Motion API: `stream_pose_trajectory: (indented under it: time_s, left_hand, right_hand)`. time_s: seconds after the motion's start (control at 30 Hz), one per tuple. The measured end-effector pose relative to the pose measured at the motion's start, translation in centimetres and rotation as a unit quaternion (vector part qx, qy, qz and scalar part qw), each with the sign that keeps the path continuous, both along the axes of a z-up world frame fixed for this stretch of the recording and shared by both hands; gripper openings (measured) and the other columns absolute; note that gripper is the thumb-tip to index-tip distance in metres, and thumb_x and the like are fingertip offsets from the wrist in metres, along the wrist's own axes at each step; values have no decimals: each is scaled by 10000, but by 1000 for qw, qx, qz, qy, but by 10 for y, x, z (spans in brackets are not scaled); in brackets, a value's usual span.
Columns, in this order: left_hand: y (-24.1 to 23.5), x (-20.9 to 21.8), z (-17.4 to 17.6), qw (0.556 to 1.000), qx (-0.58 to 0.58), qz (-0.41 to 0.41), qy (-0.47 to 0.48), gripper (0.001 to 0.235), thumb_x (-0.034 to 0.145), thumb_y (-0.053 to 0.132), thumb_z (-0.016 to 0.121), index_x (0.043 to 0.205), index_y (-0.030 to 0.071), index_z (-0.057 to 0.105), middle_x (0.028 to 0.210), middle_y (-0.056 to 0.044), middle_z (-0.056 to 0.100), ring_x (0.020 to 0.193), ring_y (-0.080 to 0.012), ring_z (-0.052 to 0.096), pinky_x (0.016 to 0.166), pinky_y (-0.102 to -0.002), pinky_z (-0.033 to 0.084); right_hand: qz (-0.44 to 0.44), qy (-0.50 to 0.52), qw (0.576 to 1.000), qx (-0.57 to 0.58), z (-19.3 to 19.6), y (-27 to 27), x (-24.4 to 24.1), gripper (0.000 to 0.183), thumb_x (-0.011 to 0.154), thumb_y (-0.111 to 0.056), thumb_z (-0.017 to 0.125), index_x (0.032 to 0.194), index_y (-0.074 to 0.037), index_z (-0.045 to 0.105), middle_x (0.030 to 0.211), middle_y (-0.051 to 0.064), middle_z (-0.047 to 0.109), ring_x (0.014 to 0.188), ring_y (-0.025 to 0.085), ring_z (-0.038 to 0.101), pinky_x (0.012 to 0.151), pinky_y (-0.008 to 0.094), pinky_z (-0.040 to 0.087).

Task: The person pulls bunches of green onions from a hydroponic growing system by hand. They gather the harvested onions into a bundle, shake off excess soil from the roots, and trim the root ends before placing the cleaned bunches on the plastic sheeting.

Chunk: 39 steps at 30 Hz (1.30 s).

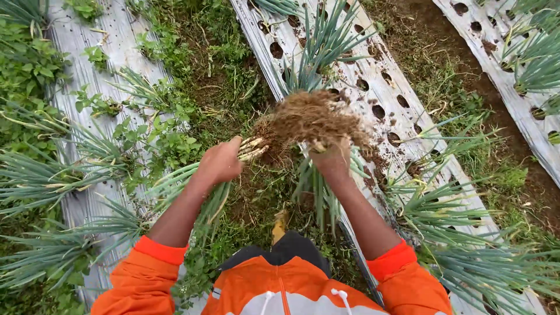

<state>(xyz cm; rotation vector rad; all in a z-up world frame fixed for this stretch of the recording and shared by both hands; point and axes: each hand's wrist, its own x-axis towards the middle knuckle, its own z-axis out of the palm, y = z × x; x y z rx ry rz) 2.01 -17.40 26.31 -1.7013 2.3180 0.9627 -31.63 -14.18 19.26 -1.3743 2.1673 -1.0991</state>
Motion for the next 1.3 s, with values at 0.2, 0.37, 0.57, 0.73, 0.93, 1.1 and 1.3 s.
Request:
stream_pose_trajectory:
  time_s: [0.2,0.37,0.57,0.73,0.93,1.1,1.3]
  left_hand:
    - [-29,25,-60,996,-22,-16,-89,601,912,187,658,1426,-81,502,1183,-304,710,1107,-481,702,956,-633,538]
    - [-27,16,-31,995,10,87,-39,536,920,174,653,1371,-91,532,1178,-321,698,1086,-484,706,917,-581,548]
    - [-50,-13,-24,994,-27,102,-24,598,898,165,663,1416,-83,497,1188,-314,694,1074,-486,707,907,-611,544]
    - [-55,-9,-20,993,-18,96,-62,494,915,151,664,1352,-57,565,1060,-249,718,901,-376,718,777,-467,566]
    - [-34,22,-32,985,18,167,-27,398,956,116,633,1296,-90,605,1017,-233,699,791,-294,690,674,-366,547]
    - [-42,36,-30,976,16,217,10,431,983,20,592,1374,-152,537,1006,-235,665,612,-180,577,502,-256,423]
    - [-58,30,13,973,-19,216,77,408,968,43,611,1335,-121,543,953,-215,660,629,-212,575,505,-298,423]
  right_hand:
    - [198,230,928,215,58,-19,3,395,838,-167,777,1180,-167,579,959,131,711,1058,396,675,991,541,487]
    - [5,153,952,264,142,-68,31,505,1070,-251,440,1478,45,423,1273,273,667,1235,427,617,1152,494,367]
    - [8,-138,968,-209,42,-128,-3,742,863,-101,884,1404,17,390,1209,280,630,1167,395,638,1078,535,415]
    - [295,284,889,203,-17,-99,5,754,749,-420,867,1310,-166,431,1090,151,712,1098,357,695,1061,494,458]
    - [214,178,946,165,25,-132,-20,578,714,-406,779,1188,-224,502,1037,143,715,1043,397,700,1010,497,436]
    - [63,-150,985,-53,67,-174,-9,793,725,-167,826,1421,-240,453,1196,175,660,1174,451,631,1037,593,429]
    - [134,-153,972,116,20,-139,70,627,683,-106,821,1284,-62,650,1085,218,739,1071,459,686,969,600,481]
